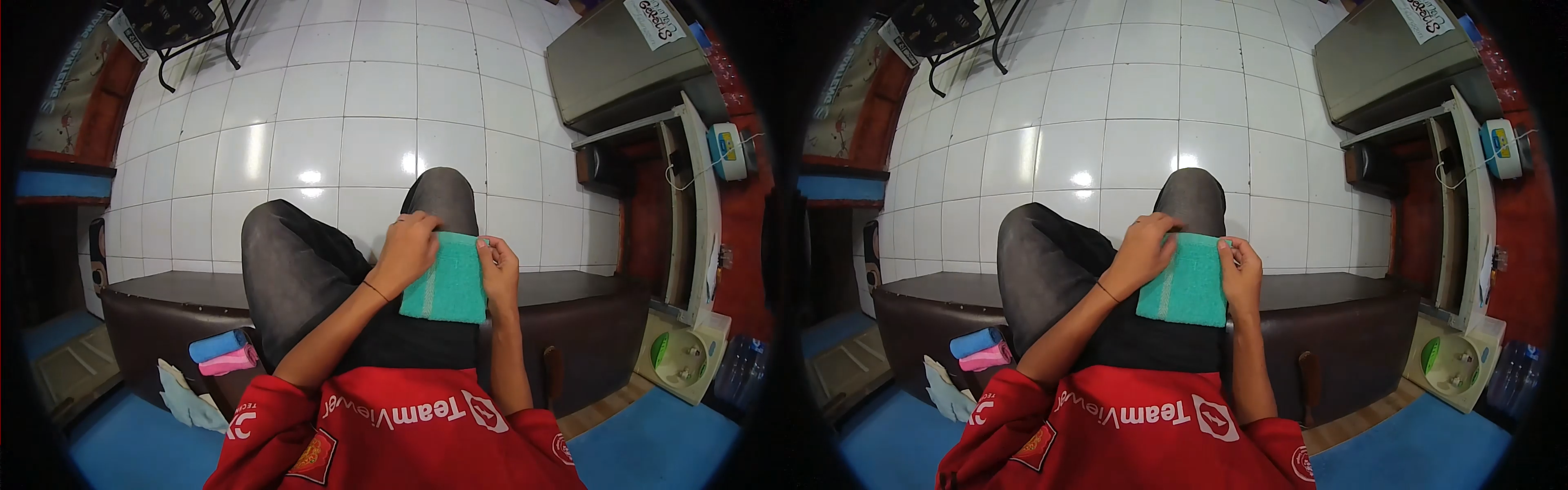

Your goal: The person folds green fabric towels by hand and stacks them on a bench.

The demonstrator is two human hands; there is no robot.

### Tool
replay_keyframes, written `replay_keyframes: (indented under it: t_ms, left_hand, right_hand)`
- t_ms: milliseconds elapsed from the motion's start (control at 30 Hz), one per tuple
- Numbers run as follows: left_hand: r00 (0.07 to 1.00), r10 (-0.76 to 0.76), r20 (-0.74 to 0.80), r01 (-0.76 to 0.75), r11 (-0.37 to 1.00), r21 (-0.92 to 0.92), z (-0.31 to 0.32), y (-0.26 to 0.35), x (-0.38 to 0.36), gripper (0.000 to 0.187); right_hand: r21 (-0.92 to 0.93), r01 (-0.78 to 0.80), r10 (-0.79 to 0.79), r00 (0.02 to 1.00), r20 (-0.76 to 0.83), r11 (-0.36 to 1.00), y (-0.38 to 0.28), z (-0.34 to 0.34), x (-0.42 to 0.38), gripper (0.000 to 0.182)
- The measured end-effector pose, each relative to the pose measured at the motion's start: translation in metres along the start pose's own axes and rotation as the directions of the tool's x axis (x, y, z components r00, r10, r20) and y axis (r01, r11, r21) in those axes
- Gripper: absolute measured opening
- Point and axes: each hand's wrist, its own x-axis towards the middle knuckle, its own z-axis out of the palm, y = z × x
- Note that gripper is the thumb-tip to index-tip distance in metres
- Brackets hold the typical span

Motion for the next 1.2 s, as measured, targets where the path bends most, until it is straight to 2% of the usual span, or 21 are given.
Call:
replay_keyframes:
  t_ms: [67,133,167,233,300,367,433,567,633,767,800,867,900,967,1000,1067,1200]
  left_hand:
    - [0.993,0.013,0.121,-0.003,0.996,-0.085,0.001,0.014,0.009,0.018]
    - [0.99,0.047,0.133,-0.04,0.998,-0.058,0.011,0.02,0.012,0.019]
    - [0.986,0.079,0.148,-0.076,0.997,-0.028,0.014,0.021,0.012,0.02]
    - [0.984,0.087,0.157,-0.089,0.996,0.004,0.019,0.021,0.014,0.02]
    - [0.982,0.095,0.162,-0.101,0.994,0.033,0.023,0.023,0.013,0.02]
    - [0.989,0.115,0.09,-0.12,0.992,0.049,0.025,0.023,0.01,0.018]
    - [0.988,0.134,0.081,-0.142,0.984,0.108,0.024,0.031,0.008,0.017]
    - [0.978,0.188,0.09,-0.206,0.942,0.266,0.028,0.035,0.004,0.016]
    - [0.978,0.177,0.112,-0.201,0.944,0.263,0.03,0.031,0.004,0.017]
    - [0.97,0.121,0.211,-0.182,0.936,0.3,0.028,0.028,0.01,0.017]
    - [0.971,0.122,0.207,-0.182,0.936,0.303,0.024,0.029,0.013,0.017]
    - [0.953,0.121,0.279,-0.172,0.971,0.165,0.017,0.032,0.019,0.02]
    - [0.953,0.123,0.277,-0.173,0.971,0.165,0.018,0.031,0.024,0.02]
    - [0.892,0.019,0.451,-0.03,0.999,0.015,0.02,0.027,0.033,0.02]
    - [0.892,0.02,0.451,-0.03,0.999,0.015,0.021,0.023,0.035,0.02]
    - [0.892,0.037,0.451,0.026,0.991,-0.134,0.025,0.016,0.038,0.023]
    - [0.9,0.087,0.427,-0.051,0.994,-0.096,0.035,0.011,0.039,0.022]
  right_hand:
    - [0.042,-0.004,0.003,1.0,0.019,0.999,0.003,-0.001,0.001,0.025]
    - [0.147,-0.041,0.034,0.998,0.046,0.988,0.004,-0.002,0.002,0.026]
    - [0.143,-0.039,0.033,0.998,0.044,0.989,0.002,-0.007,0.001,0.026]
    - [0.179,-0.161,0.149,0.986,0.077,0.971,-0.012,-0.017,-0.009,0.031]
    - [0.165,-0.189,0.172,0.978,0.115,0.968,-0.017,-0.026,-0.021,0.037]
    - [0.149,-0.217,0.194,0.969,0.156,0.965,-0.022,-0.036,-0.036,0.042]
    - [0.019,-0.225,0.209,0.93,0.301,0.974,-0.026,-0.045,-0.052,0.046]
    - [0.046,-0.247,0.224,0.93,0.291,0.968,-0.029,-0.041,-0.063,0.044]
    - [0.112,-0.344,0.316,0.925,0.212,0.932,-0.016,-0.039,-0.056,0.044]
    - [0.121,-0.31,0.285,0.94,0.186,0.943,-0.011,-0.031,-0.047,0.035]
    - [0.144,-0.259,0.23,0.955,0.189,0.955,-0.015,-0.028,-0.048,0.033]
    - [0.165,-0.204,0.172,0.966,0.191,0.965,-0.017,-0.024,-0.047,0.031]
    - [0.186,-0.166,0.128,0.971,0.2,0.968,-0.014,-0.024,-0.047,0.03]
    - [0.208,-0.127,0.083,0.975,0.207,0.97,-0.008,-0.023,-0.047,0.029]
    - [0.195,-0.132,0.098,0.98,0.175,0.972,-0.006,-0.022,-0.047,0.028]
    - [0.181,-0.139,0.114,0.983,0.143,0.973,-0.005,-0.022,-0.05,0.026]
    - [0.115,-0.193,0.175,0.973,0.153,0.974,-0.003,-0.029,-0.057,0.022]
